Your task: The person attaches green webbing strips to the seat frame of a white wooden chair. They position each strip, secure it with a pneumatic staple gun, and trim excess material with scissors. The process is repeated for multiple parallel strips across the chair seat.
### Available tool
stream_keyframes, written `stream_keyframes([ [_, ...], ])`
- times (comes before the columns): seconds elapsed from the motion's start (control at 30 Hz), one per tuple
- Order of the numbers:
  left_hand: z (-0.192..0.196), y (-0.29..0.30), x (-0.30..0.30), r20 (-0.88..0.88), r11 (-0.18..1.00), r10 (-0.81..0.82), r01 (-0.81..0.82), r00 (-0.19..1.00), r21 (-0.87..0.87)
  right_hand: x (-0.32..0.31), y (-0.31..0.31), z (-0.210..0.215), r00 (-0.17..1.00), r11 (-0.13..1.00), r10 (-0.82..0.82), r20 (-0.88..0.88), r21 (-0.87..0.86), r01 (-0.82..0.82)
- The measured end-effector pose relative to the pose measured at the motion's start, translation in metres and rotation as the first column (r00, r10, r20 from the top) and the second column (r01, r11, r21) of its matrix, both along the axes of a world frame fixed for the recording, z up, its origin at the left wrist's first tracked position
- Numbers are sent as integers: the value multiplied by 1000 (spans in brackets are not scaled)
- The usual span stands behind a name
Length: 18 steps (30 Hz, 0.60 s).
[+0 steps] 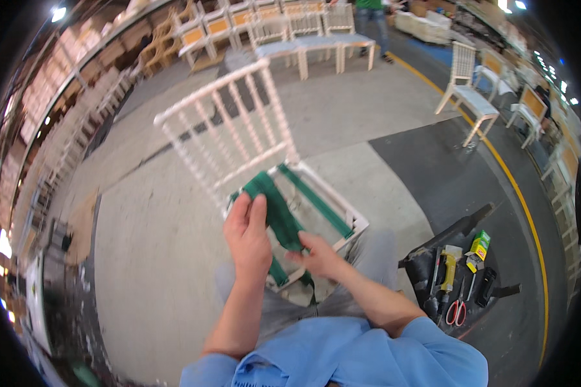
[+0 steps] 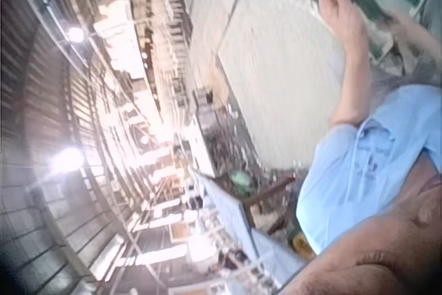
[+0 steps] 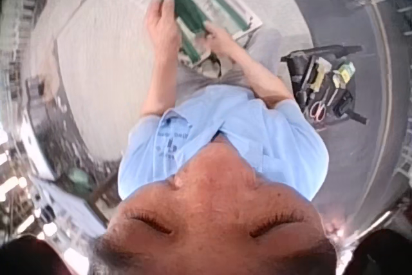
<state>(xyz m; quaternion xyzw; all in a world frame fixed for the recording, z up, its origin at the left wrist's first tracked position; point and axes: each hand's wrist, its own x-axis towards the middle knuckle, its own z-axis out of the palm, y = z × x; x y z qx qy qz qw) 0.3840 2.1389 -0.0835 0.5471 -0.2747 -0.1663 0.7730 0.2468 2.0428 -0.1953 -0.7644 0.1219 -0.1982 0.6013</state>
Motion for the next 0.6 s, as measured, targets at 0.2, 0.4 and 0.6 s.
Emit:
stream_keyframes([
  [0.2, -33, 32, 24, -476, 993, -109, 76, 873, -88, -31, 9, -37, 883, 884, 419, -212, 317, -343],
  [0.4, -108, 59, -19, -601, 995, -17, 73, 799, 69, -51, 3, -57, 922, 878, 309, -234, 443, -181],
  [0.6, -153, 81, -67, -580, 945, -79, 246, 811, 216, -6, -2, -13, 962, 920, 126, -242, 391, -22],
])
